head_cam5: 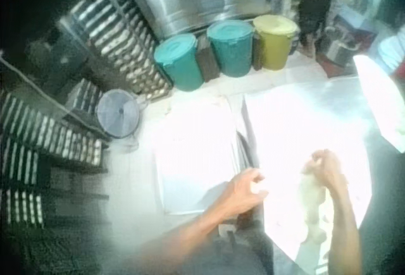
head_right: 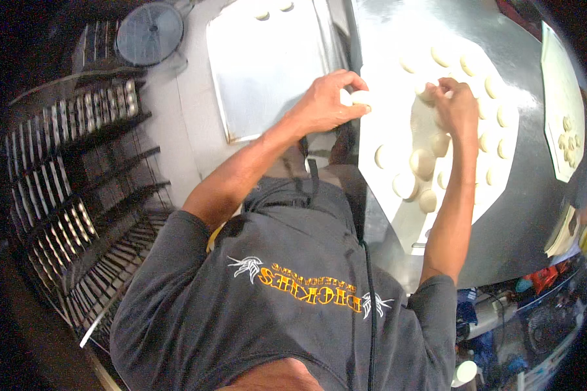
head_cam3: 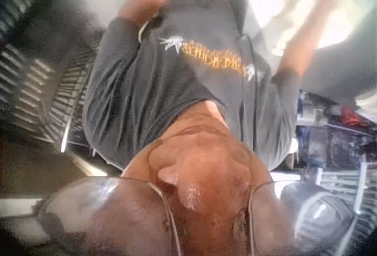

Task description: The person organizes dough portions on a tray, operates a industrial dough divider machine by pulling a lever and turning a handle, and then transfers the divided dough pieces onto baking trays.

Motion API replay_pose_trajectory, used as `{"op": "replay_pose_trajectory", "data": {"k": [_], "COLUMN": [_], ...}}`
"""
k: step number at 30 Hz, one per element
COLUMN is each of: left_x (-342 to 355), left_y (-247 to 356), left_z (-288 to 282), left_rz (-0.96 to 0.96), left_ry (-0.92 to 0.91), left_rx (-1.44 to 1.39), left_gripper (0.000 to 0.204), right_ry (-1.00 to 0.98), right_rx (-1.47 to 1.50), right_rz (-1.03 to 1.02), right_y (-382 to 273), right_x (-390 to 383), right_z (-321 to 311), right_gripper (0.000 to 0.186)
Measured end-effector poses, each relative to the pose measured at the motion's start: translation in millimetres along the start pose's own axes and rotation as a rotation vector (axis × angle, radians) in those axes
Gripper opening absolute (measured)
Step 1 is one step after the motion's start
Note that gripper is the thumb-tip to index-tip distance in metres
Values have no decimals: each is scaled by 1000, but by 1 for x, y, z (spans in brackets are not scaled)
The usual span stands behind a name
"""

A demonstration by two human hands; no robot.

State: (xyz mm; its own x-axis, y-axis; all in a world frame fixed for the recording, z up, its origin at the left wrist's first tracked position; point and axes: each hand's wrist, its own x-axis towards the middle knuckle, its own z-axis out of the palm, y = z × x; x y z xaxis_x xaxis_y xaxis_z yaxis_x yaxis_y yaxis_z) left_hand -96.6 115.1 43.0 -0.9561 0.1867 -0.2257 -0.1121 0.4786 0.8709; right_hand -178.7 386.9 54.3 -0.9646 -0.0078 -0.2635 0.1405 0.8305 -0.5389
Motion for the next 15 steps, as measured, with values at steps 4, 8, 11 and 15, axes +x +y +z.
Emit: {"op": "replay_pose_trajectory", "data": {"k": [4,8,11,15], "left_x": [-55,-115,-142,-145], "left_y": [-57,-161,-218,-244], "left_z": [-50,-108,-124,-128], "left_rz": [-212,-495,-632,-473], "left_ry": [122,272,276,206], "left_rx": [-71,3,11,165], "left_gripper": [40,46,45,39], "right_ry": [-132,-69,25,-229], "right_rx": [33,47,126,357], "right_rz": [-36,49,-36,-165], "right_y": [5,-27,-73,-137], "right_x": [2,-16,-42,-69], "right_z": [-9,-8,14,115], "right_gripper": [42,34,35,41]}}
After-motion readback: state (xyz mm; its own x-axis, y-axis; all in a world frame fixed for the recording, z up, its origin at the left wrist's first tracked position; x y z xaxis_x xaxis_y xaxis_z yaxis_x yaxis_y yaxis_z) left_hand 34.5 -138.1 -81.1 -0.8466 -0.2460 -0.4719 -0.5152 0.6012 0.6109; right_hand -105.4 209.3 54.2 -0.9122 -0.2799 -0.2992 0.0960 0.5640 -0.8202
